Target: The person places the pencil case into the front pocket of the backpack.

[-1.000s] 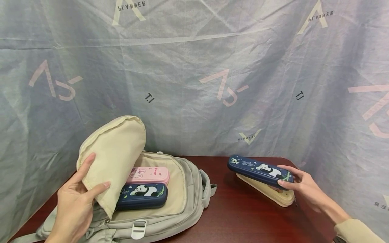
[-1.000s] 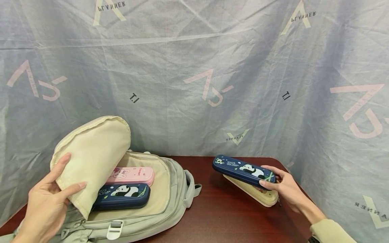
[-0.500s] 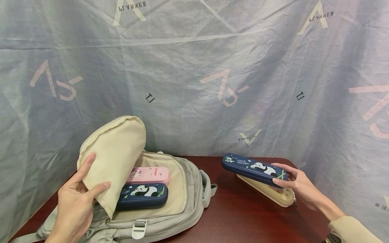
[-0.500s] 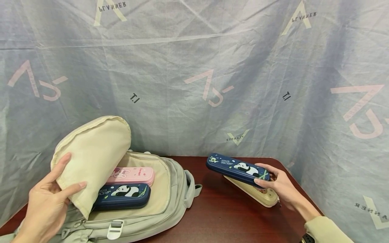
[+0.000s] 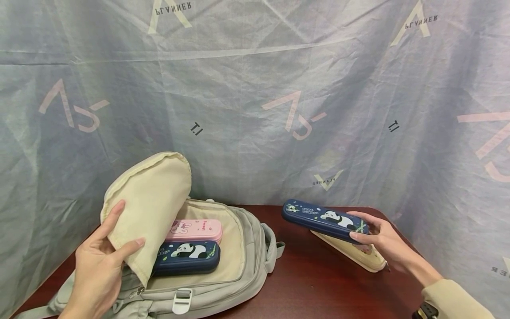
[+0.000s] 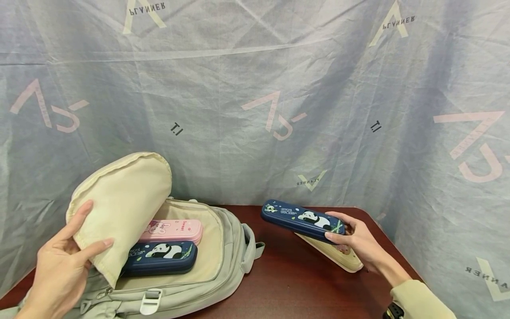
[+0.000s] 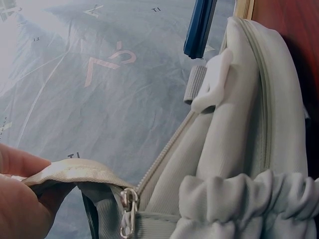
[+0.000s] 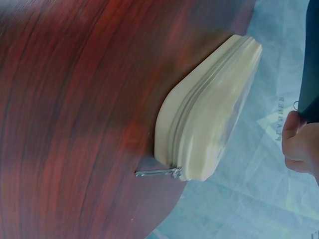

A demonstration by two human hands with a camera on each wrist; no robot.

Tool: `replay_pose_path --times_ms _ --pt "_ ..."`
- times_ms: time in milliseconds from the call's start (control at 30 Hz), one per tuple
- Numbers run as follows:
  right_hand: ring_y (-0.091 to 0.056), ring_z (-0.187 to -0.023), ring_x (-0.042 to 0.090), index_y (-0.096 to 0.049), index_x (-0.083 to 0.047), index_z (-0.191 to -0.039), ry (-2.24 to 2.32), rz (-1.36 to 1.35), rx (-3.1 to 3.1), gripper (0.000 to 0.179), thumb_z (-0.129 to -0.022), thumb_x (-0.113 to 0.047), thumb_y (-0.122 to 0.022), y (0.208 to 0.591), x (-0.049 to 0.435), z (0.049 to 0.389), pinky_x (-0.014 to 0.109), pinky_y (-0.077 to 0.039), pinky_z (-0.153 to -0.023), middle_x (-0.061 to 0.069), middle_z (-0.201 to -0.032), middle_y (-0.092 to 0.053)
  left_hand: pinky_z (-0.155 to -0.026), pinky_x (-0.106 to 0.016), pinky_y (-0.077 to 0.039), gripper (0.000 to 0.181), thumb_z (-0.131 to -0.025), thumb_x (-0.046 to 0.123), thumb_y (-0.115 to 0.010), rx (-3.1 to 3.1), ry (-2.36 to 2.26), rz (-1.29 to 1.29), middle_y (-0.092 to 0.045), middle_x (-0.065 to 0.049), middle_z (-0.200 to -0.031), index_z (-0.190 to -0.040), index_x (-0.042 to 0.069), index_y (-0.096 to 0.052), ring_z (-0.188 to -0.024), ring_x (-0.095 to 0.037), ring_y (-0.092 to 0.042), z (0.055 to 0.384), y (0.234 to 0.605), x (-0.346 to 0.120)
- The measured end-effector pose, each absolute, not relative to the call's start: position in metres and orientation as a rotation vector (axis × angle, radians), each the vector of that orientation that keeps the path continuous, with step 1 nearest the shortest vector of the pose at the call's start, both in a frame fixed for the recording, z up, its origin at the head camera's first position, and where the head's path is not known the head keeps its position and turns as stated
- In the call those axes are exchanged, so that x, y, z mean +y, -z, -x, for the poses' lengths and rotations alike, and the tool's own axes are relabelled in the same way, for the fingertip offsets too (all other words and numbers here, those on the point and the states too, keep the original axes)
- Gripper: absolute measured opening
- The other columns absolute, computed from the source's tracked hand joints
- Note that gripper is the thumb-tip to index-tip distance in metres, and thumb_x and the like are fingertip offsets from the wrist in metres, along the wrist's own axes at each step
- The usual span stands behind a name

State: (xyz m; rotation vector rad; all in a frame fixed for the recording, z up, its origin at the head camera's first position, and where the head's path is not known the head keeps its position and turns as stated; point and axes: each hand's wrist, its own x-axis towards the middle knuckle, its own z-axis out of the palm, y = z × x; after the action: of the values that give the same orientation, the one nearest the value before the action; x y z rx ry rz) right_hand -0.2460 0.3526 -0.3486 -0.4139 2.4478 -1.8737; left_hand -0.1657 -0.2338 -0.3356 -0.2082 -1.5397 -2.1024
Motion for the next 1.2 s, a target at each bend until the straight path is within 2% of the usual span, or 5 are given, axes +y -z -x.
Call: replay_pose_path --times_ms 500,633,900,1033,1200 --pt "-0.042 -0.053 0.013 -0.050 -0.005 -0.154 1.903 0.492 2.397 0.057 -0.100 -0.006 -0.071 0.345 0.331 0.248 0.027 -0.043 -0.048 0.007 -0.086 -0.055 -0.094 -0.020 -0.056 0.096 -0.083 -0.033 -0.065 -1.569 2.087 0.233 -0.026 -0.006 -0.171 -0.162 0.016 -0.044 -0.145 -0.012 -0.041 0.164 0.337 -0.237" --pt "-0.049 -0.060 0.013 -0.049 -0.003 -0.154 1.895 0.471 2.406 0.060 -0.099 -0.007 -0.073 0.343 0.326 0.249 0.025 -0.043 -0.046 0.012 -0.100 -0.062 -0.095 -0.019 -0.055 0.095 -0.084 -0.032 -0.065 -1.586 2.075 0.280 -0.025 -0.006 -0.171 -0.163 0.015 -0.043 -0.144 -0.010 -0.043 0.163 0.337 -0.238" --pt "-0.058 -0.092 0.017 -0.050 -0.004 -0.155 1.889 0.445 2.389 0.064 -0.097 -0.008 -0.075 0.340 0.311 0.254 0.024 -0.052 -0.063 0.016 -0.120 -0.061 -0.095 -0.020 -0.055 0.095 -0.085 -0.031 -0.066 -1.612 2.056 0.321 -0.025 -0.006 -0.171 -0.164 0.016 -0.041 -0.141 -0.007 -0.046 0.161 0.337 -0.240" --pt "-0.059 -0.112 0.021 -0.048 0.001 -0.155 1.915 0.535 2.344 0.063 -0.098 -0.005 -0.073 0.339 0.303 0.256 0.029 -0.057 -0.089 0.018 -0.134 -0.056 -0.094 -0.020 -0.056 0.097 -0.084 -0.031 -0.067 -1.633 2.044 0.307 -0.027 -0.007 -0.171 -0.164 0.017 -0.042 -0.140 -0.007 -0.047 0.161 0.337 -0.241" --pt "-0.058 -0.109 0.020 -0.049 0.001 -0.154 1.895 0.549 2.364 0.063 -0.098 -0.007 -0.074 0.337 0.295 0.260 0.029 -0.057 -0.089 0.017 -0.131 -0.058 -0.094 -0.019 -0.056 0.097 -0.083 -0.031 -0.067 -1.634 2.038 0.313 -0.026 -0.008 -0.171 -0.164 0.017 -0.042 -0.141 -0.008 -0.047 0.161 0.337 -0.241"
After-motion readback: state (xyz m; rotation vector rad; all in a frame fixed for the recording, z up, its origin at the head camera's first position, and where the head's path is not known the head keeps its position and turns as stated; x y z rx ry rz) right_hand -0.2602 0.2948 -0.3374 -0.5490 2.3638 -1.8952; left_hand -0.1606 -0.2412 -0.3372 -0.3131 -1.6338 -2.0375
